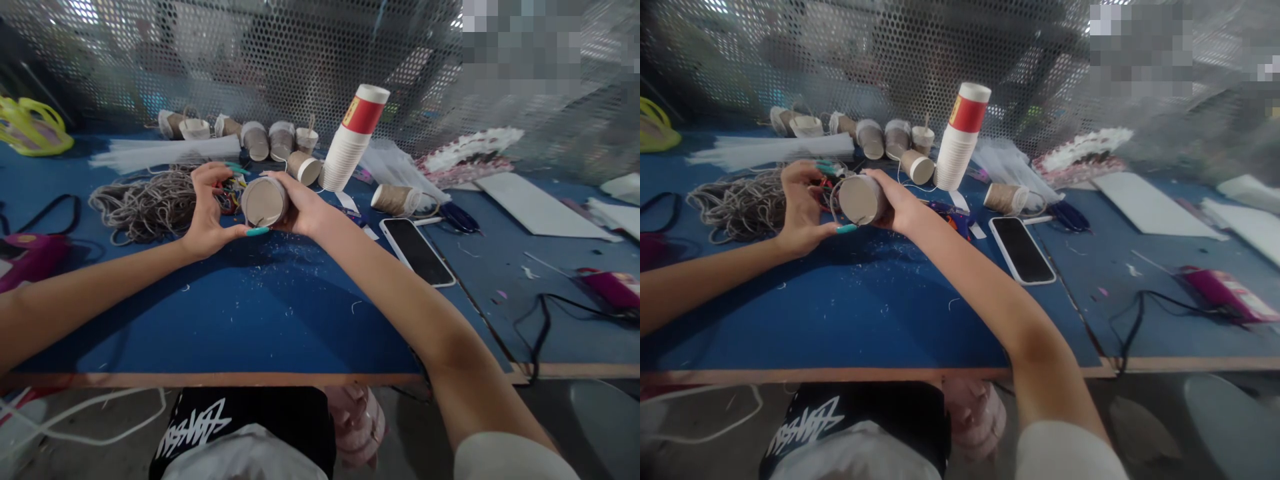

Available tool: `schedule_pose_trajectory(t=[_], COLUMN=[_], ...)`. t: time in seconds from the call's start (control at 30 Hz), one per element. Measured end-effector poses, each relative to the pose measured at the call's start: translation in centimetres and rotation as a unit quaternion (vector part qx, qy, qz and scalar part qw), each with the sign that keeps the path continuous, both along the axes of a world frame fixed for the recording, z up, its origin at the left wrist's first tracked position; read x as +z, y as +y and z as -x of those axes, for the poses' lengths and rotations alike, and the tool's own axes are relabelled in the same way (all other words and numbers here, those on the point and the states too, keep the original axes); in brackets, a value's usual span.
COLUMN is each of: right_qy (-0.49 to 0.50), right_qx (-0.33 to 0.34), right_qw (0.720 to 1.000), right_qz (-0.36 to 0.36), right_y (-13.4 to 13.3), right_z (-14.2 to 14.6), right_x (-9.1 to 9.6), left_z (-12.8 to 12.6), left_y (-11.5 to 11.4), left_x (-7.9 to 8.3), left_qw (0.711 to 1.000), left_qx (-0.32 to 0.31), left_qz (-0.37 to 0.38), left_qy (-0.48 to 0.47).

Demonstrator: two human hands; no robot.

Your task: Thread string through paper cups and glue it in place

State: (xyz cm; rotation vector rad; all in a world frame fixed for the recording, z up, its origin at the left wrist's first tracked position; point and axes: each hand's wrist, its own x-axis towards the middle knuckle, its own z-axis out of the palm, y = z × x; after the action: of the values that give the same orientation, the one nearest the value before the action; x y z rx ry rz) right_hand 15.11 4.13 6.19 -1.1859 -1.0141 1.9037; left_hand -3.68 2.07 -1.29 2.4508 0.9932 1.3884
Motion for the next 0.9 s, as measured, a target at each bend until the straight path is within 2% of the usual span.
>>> schedule_pose_trajectory(t=[0.03, 0.07, 0.2, 0.27, 0.37, 0.47, 0.57, 0.73, 0.9], right_qy=[0.002, 0.007, 0.025, 0.017, 0.011, 0.012, 0.004, -0.007, -0.014], right_qx=[0.002, 0.005, 0.015, 0.011, 0.01, 0.004, -0.003, 0.0, -0.011], right_qw=[1.0, 1.0, 1.0, 0.999, 0.999, 0.997, 0.996, 0.995, 0.993], right_qz=[0.003, 0.004, -0.01, -0.025, -0.047, -0.072, -0.09, -0.103, -0.119], right_y=[0.0, 0.0, -0.4, -0.6, -0.8, -0.9, -1.1, -1.8, -1.9], right_z=[0.1, 0.1, 0.4, 0.6, 0.8, 0.9, 0.9, 0.9, 1.2], right_x=[-0.1, -0.1, -0.3, -0.3, -0.2, -0.1, 0.1, 0.4, 0.3], left_z=[-0.2, -0.5, -1.5, -1.7, -1.5, -1.2, -1.1, -1.0, -0.9], left_y=[-0.1, -0.3, -0.8, -0.9, -0.9, -0.9, -1.1, -1.5, -1.3], left_x=[0.1, 0.3, 1.1, 1.4, 1.4, 1.4, 1.4, 1.6, 1.4], left_qw=[0.998, 0.995, 0.984, 0.981, 0.985, 0.99, 0.989, 0.991, 0.987], left_qx=[0.026, 0.025, -0.091, -0.118, -0.119, -0.107, -0.103, -0.101, -0.1], left_qz=[-0.014, -0.016, 0.032, 0.046, 0.045, 0.007, -0.04, -0.045, -0.089], left_qy=[-0.061, -0.1, -0.147, -0.148, -0.121, -0.096, -0.096, -0.079, -0.086])
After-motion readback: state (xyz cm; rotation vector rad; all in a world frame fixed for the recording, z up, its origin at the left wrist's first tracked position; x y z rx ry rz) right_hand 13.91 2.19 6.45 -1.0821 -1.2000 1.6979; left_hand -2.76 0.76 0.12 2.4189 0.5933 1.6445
